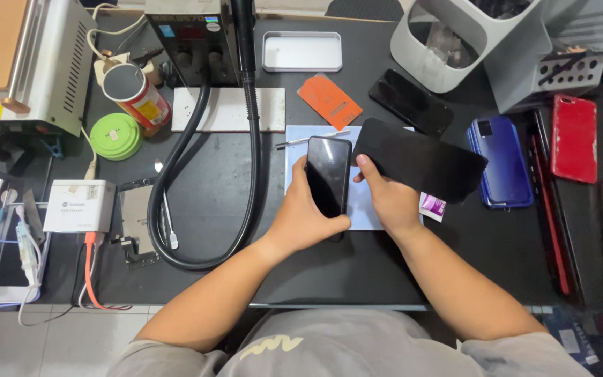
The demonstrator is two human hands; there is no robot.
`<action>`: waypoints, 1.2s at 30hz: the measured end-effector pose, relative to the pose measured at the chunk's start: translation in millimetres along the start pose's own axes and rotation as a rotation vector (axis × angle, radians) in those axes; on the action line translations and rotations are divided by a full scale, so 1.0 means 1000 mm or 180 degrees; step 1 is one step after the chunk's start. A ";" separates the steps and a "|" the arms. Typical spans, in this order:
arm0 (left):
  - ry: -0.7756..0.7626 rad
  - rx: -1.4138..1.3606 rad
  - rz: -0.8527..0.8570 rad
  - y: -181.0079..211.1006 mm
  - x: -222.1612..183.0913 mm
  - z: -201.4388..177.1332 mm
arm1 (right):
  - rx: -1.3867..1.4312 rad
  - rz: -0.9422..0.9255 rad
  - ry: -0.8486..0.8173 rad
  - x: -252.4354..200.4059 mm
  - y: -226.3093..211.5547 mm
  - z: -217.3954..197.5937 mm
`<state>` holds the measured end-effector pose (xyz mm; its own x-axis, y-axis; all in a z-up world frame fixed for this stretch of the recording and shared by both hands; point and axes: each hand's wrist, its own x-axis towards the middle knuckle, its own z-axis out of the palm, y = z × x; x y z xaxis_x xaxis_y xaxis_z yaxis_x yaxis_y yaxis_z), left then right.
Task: The person uses a screwdriver to remove screws from the back of a disassembled smartphone, then reassembles the device by placing the back cover and pressing the edges. Finally, they wipe the screen with a black cloth.
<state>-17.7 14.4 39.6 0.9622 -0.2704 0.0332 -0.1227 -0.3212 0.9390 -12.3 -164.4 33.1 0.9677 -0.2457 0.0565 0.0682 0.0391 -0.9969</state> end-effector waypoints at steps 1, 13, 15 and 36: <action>0.0009 -0.0050 -0.0053 0.002 0.001 0.000 | 0.0018 -0.0089 -0.0051 0.001 0.001 0.001; 0.0045 0.0047 -0.0406 0.018 -0.001 0.006 | -0.0383 -0.0346 0.0272 -0.002 0.021 0.002; -0.0016 0.0040 -0.0535 0.017 0.000 0.006 | -0.0211 -0.0405 0.0277 -0.004 0.019 0.002; -0.0056 0.0594 -0.0519 0.027 -0.003 0.020 | -0.1407 -0.1674 0.0580 0.004 0.003 0.001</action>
<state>-29.0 -11.2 58.2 0.9687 -0.2166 -0.1212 -0.0104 -0.5234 0.8520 -7.7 -164.4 30.7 0.7749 -0.2836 0.5649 0.3730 -0.5162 -0.7710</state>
